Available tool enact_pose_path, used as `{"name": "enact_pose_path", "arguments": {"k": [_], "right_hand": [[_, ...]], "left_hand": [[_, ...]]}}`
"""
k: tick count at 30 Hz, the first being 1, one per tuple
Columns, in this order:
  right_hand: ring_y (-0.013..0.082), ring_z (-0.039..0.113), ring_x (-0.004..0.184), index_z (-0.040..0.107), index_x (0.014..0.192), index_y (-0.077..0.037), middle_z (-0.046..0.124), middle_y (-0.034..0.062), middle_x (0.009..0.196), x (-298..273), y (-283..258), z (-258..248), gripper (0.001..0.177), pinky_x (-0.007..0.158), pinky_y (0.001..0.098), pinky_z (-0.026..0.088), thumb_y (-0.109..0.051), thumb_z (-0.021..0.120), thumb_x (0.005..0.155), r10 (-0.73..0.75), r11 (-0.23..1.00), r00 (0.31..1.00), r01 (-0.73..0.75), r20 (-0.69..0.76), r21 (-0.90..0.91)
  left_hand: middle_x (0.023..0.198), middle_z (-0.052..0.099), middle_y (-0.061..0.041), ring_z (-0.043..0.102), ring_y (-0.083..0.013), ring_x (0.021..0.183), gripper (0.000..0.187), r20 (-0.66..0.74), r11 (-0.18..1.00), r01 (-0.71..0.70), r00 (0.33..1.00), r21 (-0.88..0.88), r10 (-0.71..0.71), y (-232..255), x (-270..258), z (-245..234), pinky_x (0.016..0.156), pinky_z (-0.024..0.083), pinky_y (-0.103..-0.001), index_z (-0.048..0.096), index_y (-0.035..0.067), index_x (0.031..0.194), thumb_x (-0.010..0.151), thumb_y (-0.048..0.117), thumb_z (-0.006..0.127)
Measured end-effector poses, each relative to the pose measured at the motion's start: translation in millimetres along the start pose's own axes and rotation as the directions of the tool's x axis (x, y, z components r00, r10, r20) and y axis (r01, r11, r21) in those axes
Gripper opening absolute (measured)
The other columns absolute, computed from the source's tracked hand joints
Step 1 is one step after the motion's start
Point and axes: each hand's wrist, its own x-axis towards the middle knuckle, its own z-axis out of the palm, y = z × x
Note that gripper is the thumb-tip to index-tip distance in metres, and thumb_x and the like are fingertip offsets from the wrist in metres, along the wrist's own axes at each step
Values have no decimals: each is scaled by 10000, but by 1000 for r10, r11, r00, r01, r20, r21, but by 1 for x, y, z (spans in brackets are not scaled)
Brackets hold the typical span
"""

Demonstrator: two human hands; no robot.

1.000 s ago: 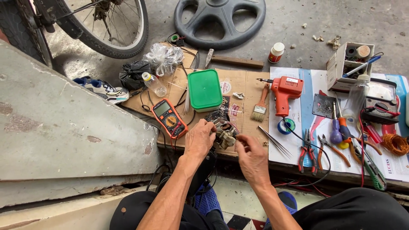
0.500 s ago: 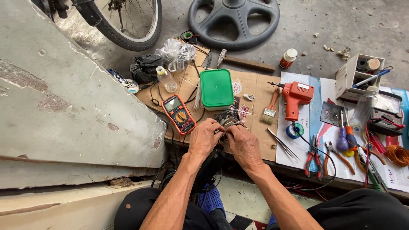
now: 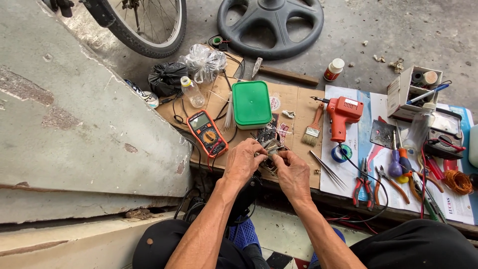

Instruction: Soldering wire connections to an electrical component using a soldering gun and solder wire on a ground-level workspace.

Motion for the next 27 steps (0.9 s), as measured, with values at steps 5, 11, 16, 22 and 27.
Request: {"name": "enact_pose_path", "arguments": {"k": [5,11,16,22,27], "right_hand": [[157,758,646,868,1000,-120,839,72,774,11,3,3,189,609,324,607,-277,764,999,92,980,992,-104,83,167],[181,730,571,848,1013,8,812,154,772,3,-12,-6,226,446,271,562,-193,747,997,134,935,983,-167,125,312],[269,800,864,784,1295,-62,841,179,1019,-5,-9,-17,240,788,396,654,-139,623,1135,-106,994,994,106,39,-4],[289,781,999,724,1202,-162,724,59,999,-1,2,-1,258,851,404,645,-125,785,954,-618,706,784,582,51,-404],[246,764,959,697,1085,-203,659,14,912,24,35,5,71,769,340,636,-203,734,1023,-737,498,661,670,138,-551]], "left_hand": [[1104,757,23,769,-304,1111,146,-13,998,-59,998,-14,58,13,-6,-9,898,648,-471,796,304,1007,887,263,867],[1006,802,31,795,-294,1034,60,28,997,-13,1000,-82,15,17,-5,-4,852,657,-453,776,324,991,968,271,791],[990,828,-15,803,-354,1009,58,31,998,-21,999,-57,23,21,-8,-10,837,659,-494,765,294,1003,985,238,770],[978,834,-15,803,-360,1003,101,41,999,-33,999,-38,35,9,-3,-1,830,663,-485,776,294,1005,991,196,758],[1029,839,-35,792,-385,1027,86,73,996,-12,997,-92,19,11,-5,-11,838,658,-527,787,297,1016,1003,217,758]]}}
